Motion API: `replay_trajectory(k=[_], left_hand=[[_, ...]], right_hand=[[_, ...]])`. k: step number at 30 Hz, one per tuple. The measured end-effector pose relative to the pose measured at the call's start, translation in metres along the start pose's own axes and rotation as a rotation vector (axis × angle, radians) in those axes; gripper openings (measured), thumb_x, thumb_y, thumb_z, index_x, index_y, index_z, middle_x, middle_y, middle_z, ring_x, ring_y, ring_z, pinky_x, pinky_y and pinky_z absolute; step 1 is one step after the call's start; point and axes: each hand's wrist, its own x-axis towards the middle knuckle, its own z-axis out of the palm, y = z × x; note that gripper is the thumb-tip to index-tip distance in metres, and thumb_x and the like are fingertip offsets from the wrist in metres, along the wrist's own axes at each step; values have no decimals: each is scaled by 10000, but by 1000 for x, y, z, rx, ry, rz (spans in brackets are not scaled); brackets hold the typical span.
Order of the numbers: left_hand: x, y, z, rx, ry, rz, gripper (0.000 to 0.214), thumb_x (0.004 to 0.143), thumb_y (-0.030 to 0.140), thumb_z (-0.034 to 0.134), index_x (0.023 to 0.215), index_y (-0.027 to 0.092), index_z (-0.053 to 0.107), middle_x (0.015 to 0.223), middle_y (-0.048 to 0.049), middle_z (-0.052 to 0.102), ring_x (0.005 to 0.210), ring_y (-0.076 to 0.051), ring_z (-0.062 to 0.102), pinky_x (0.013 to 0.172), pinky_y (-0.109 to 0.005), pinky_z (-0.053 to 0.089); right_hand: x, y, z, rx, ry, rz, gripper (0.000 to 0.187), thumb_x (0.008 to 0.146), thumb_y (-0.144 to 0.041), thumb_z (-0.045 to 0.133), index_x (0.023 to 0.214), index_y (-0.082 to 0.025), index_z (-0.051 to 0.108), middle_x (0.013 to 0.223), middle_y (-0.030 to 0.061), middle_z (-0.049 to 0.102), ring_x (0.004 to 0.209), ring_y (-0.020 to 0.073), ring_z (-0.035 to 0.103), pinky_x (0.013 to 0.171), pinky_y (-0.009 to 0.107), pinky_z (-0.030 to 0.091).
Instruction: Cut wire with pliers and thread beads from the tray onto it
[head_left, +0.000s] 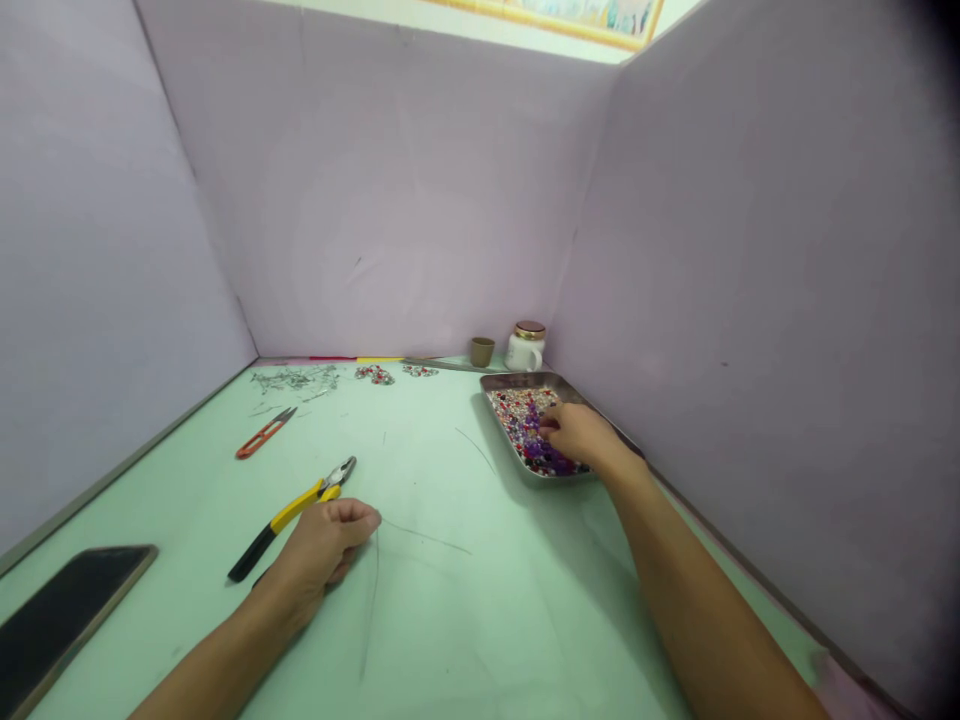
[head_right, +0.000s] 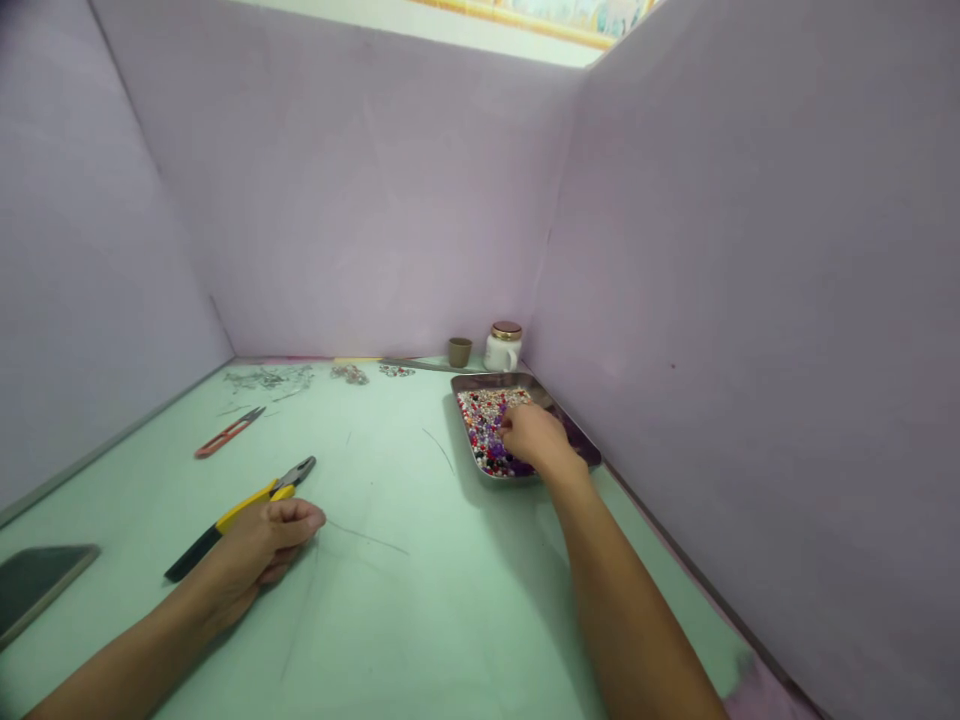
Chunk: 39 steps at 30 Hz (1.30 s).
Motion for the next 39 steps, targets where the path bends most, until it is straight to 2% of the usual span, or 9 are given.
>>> replay_trajectory(k=[4,8,16,18,20,23,29,34,39], left_hand=[[0,0,0,-1,0,-6,200,580,304,604,603,156,471,423,94,274,363,-21,158,352,-175,97],[1,-3,-1,3,-14,-3,192,601,305,593,610,157,471,429,93,268,369,-23,159,355,-177,98],[2,-5,-2,10,-30,7,172,611,291,579,616,157,472,426,90,278,369,-26,164,353,-177,92],[3,-6,-3,0,-36,17,175,610,296,582,623,153,482,429,87,287,372,-26,173,355,-174,97],[3,-7,-3,-8,-39,21,182,607,302,588,628,151,486,429,87,285,373,-27,178,355,-173,103],[4,-7,-3,-3,-35,17,184,609,304,585,630,152,484,426,88,279,371,-27,175,353,-175,101],[4,-4,-2,13,-48,9,149,613,266,561,607,158,459,428,92,260,373,-25,152,356,-181,83],[3,-3,-1,27,-23,1,142,614,262,558,620,159,461,426,93,261,372,-26,157,356,-184,84],[0,-3,-2,17,-37,9,141,616,259,563,623,154,469,430,92,269,373,-24,164,358,-184,93]], right_hand=[[-24,-20,-6,-16,-94,-117,193,687,-280,508,591,-173,636,562,48,600,531,143,500,462,241,259],[-38,-27,-8,-70,-78,-128,181,649,-259,528,507,-171,599,503,38,557,483,126,452,442,246,212],[-49,-28,-12,70,-298,-176,175,663,-239,527,539,-159,620,489,32,563,436,108,446,435,233,246],[-43,-25,-13,70,-287,-147,149,662,-237,536,601,-164,651,537,43,597,476,122,490,456,230,282],[-29,-20,-15,44,-206,-117,151,662,-234,539,704,-180,673,639,56,640,569,151,547,505,231,330],[0,-8,-15,18,-111,-84,274,679,-221,514,918,-200,644,877,76,656,774,202,586,623,241,395],[38,13,9,-4,-211,-127,524,682,-219,523,1200,-169,465,1212,111,496,1090,251,461,880,295,356],[43,21,32,7,-289,-168,571,679,-376,554,1222,-245,433,1278,61,432,1112,264,443,915,350,336],[43,23,33,26,-310,-205,569,619,-321,625,1170,-286,488,1197,39,520,1032,250,513,876,323,371]])
